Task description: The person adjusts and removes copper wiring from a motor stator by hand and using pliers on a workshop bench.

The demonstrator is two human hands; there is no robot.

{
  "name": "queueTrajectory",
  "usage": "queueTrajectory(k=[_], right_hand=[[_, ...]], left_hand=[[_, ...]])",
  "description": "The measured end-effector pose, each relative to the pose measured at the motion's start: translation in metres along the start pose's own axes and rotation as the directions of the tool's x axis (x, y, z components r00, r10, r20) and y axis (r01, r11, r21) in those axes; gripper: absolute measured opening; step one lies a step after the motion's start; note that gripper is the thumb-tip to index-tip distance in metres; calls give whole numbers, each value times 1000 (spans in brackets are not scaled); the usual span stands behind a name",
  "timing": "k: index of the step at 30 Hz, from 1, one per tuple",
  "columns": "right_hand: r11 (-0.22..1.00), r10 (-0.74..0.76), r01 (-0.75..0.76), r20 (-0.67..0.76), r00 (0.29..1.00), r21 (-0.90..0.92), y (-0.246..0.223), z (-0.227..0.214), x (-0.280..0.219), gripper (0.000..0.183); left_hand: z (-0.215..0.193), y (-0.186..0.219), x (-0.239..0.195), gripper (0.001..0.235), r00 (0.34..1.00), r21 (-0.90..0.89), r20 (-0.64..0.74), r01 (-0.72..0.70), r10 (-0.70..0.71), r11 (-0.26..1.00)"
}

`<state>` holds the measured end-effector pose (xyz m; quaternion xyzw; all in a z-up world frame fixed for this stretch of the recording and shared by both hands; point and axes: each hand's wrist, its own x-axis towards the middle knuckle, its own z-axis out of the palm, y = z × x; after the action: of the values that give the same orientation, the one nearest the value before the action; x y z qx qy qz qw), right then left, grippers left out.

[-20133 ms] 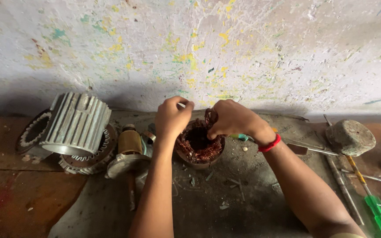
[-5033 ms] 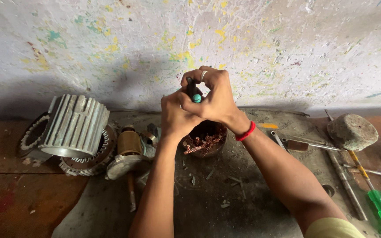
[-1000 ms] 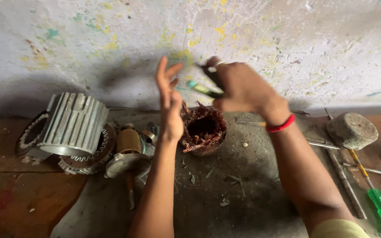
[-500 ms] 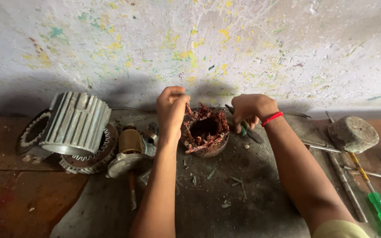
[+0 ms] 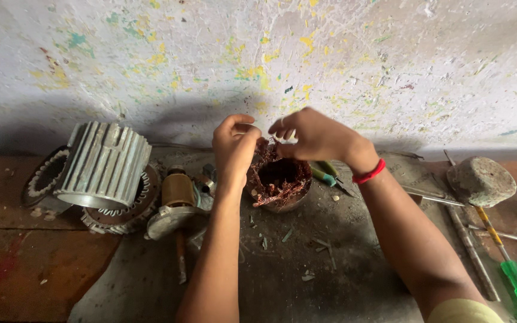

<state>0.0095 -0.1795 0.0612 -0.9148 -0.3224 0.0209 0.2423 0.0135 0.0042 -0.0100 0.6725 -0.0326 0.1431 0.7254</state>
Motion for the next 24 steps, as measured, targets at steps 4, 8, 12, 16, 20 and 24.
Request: queueTrajectory(k=[4, 8, 12, 16, 20, 24], right_hand=[[988, 10, -3, 44, 999, -157, -17, 7, 2, 46], [934, 128, -105, 46, 991, -340, -24, 19, 6, 29], [934, 88, -78, 13, 996, -350, -21, 23, 10, 26], [959, 6, -11, -17, 1000, -284, -19, 22, 9, 26], [976, 50, -57, -38, 998, -208, -18, 19, 8, 35], [1000, 30, -30, -43, 999, 8, -7, 12, 9, 57]], left_hand=[[0, -6, 2, 21, 998, 1, -31, 47, -47, 999], [1, -10, 2, 19, 997, 7, -34, 69, -68, 998], [-1, -11, 3, 20, 996, 51, -26, 84, -83, 995], [0, -14, 4, 22, 993, 68, 1, 114, -114, 991], [0, -16, 5, 23, 992, 90, 7, 127, -128, 988], [-1, -17, 5, 21, 993, 88, -21, 114, -112, 990]])
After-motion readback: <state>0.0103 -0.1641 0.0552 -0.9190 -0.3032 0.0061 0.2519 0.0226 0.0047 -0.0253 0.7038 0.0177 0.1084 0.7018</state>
